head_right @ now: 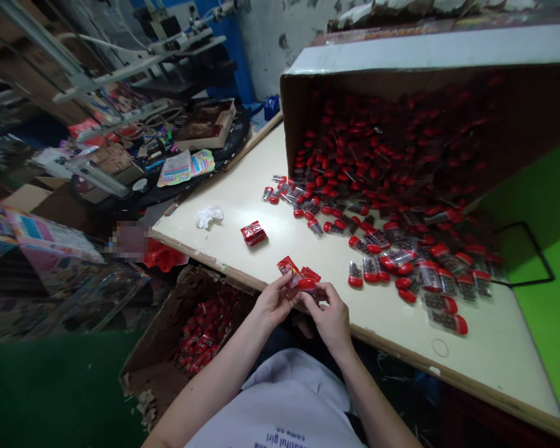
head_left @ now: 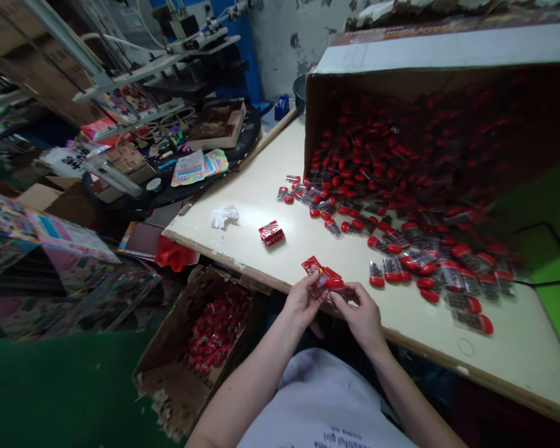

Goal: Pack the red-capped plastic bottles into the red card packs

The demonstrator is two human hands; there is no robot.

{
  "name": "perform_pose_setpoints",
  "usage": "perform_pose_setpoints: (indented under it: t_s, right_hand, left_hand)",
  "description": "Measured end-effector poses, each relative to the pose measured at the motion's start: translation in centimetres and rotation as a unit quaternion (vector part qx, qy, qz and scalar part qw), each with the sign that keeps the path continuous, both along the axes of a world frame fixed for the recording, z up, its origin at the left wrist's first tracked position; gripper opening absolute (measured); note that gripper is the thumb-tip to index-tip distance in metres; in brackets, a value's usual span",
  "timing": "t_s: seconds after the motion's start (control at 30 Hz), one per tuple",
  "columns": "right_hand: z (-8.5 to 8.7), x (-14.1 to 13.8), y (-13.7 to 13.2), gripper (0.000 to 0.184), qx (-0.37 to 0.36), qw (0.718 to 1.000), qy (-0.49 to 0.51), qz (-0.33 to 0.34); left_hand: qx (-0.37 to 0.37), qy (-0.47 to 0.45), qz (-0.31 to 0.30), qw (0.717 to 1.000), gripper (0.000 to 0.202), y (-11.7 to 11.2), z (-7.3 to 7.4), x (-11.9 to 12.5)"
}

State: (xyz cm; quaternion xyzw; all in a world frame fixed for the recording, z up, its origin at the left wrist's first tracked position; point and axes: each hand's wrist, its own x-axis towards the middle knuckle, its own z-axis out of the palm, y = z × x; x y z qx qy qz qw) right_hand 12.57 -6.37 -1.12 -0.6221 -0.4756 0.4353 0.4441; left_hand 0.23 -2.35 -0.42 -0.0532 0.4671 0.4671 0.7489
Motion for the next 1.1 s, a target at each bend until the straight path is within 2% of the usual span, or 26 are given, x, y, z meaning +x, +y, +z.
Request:
perform_pose_setpoints:
  t_s: [0.13,0.23,0.33,0.43,0.57,0.83,1.0,1.1]
  right_hand:
    - [-0.5,0.0,0.0,0.032,-0.011,0.999,0.019,-0.026]
    - [-0.7,-0.1,-0.1,0.032,-0.038,0.997,0.07,-0.022]
    - [-0.6,-0.4,-0.2,0.033,-0.06,0.991,0.119,-0.015]
    - [-0.5,-0.6,-0.3,0.033,-0.067,0.99,0.126,-0.001]
    - [-0.7,-0.6,-0.3,0.033,-0.067,0.989,0.128,0.013]
    - [-0.9,-0.2,0.1,0.03,-0.068,0.989,0.127,0.026]
    - [0.0,0.5,0.4,0.028,-0.11,0.969,0.207,0.076]
    - [0.4,0.2,0.4,0.027,-0.136,0.952,0.26,0.081]
  left_hand:
    - [-0.01,-0.014,0.007,1.0,0.013,-0.1,0.4,0.1]
    - [-0.006,-0.018,0.012,1.0,0.013,-0.2,0.3,0.3]
    - [0.01,-0.009,0.014,1.0,0.014,-0.3,0.1,0.6]
    - [0.049,0.015,0.01,0.999,0.021,-0.7,-0.1,1.0]
    - [0.097,0.027,-0.011,0.995,0.031,-1.3,-0.2,1.4]
    - [0.131,0.074,-0.068,0.986,0.036,-1.8,-0.3,1.0]
    - [0.183,0.075,-0.164,0.966,0.035,-1.4,0.4,-0.2]
    - [0.181,0.093,-0.148,0.968,0.033,-1.4,0.5,0.0]
